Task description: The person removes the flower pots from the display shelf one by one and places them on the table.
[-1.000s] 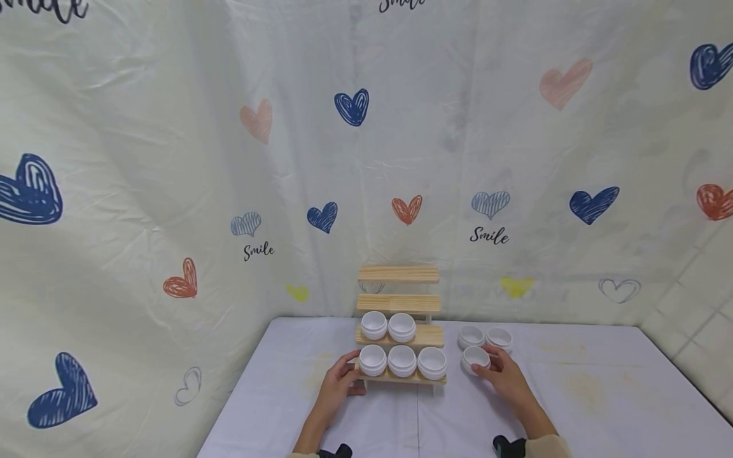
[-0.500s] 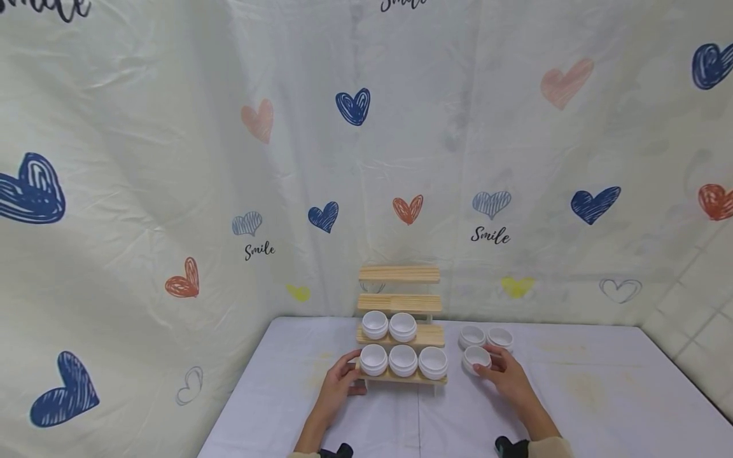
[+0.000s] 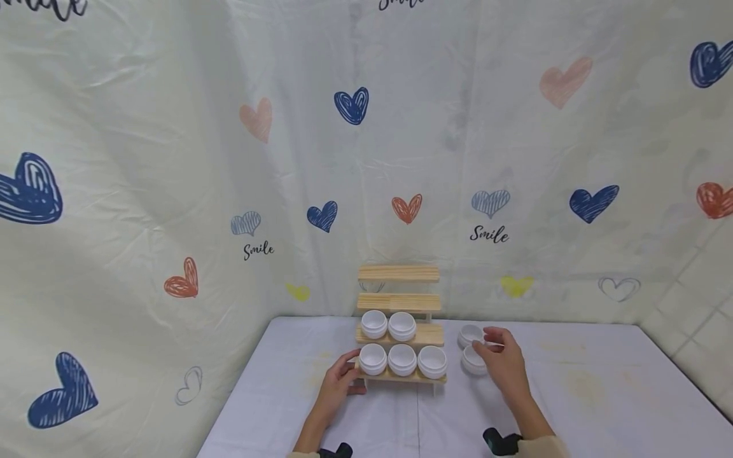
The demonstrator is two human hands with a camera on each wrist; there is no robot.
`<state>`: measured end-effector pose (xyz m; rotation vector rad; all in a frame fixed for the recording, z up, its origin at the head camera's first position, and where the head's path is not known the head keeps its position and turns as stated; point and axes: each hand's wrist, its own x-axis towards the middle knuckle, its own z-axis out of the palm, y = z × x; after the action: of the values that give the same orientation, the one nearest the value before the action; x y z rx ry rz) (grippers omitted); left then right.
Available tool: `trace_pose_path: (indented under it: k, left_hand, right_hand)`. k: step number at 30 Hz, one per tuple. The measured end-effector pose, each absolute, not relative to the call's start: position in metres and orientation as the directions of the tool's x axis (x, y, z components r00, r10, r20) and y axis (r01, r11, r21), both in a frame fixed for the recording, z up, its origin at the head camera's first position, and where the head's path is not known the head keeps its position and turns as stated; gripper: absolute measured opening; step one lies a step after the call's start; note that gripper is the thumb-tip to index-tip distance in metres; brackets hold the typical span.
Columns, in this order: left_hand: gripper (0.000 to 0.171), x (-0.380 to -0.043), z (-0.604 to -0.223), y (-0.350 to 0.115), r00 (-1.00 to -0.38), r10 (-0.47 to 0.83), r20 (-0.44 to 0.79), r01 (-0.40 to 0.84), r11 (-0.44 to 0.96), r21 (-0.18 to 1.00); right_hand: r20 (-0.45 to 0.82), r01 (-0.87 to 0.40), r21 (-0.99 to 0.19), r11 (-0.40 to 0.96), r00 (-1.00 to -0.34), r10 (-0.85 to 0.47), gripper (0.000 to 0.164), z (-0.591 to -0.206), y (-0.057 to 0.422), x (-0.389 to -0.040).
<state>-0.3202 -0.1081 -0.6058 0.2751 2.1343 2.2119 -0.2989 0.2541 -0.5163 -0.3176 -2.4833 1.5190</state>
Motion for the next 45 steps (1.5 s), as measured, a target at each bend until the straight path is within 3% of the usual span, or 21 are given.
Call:
trace_pose_path:
  k: [9,21,30,45]
  left_hand:
    - [0.044,-0.321,-0.604,-0.106,-0.987,0.150,0.065,0.060,-0.040,0.997]
    - [0.044,-0.320,-0.601,-0.105,-0.986,0.153,0.072,0.067,-0.036,0.997]
    - [0.045,-0.321,-0.602,-0.103,-0.981,0.165,0.098,0.092,-0.043,0.995]
    - [0.046,-0.318,-0.600,-0.106,-0.984,0.156,0.086,0.081,-0.041,0.996]
  right_hand:
    - [0.131,-0.057,-0.892,0.449,-0.982,0.135,0.052,-0.479,0.215,-0.306]
    - [0.180,-0.177,-0.907,0.382,-0.983,-0.027,0.052,-0.465,0.177,-0.327]
    - [0.126,-0.167,-0.916,0.365,-0.983,-0.134,0.061,-0.466,0.163,-0.335]
    - [0.087,-0.135,-0.896,0.423,-0.988,-0.130,0.060,-0.474,0.144,-0.345]
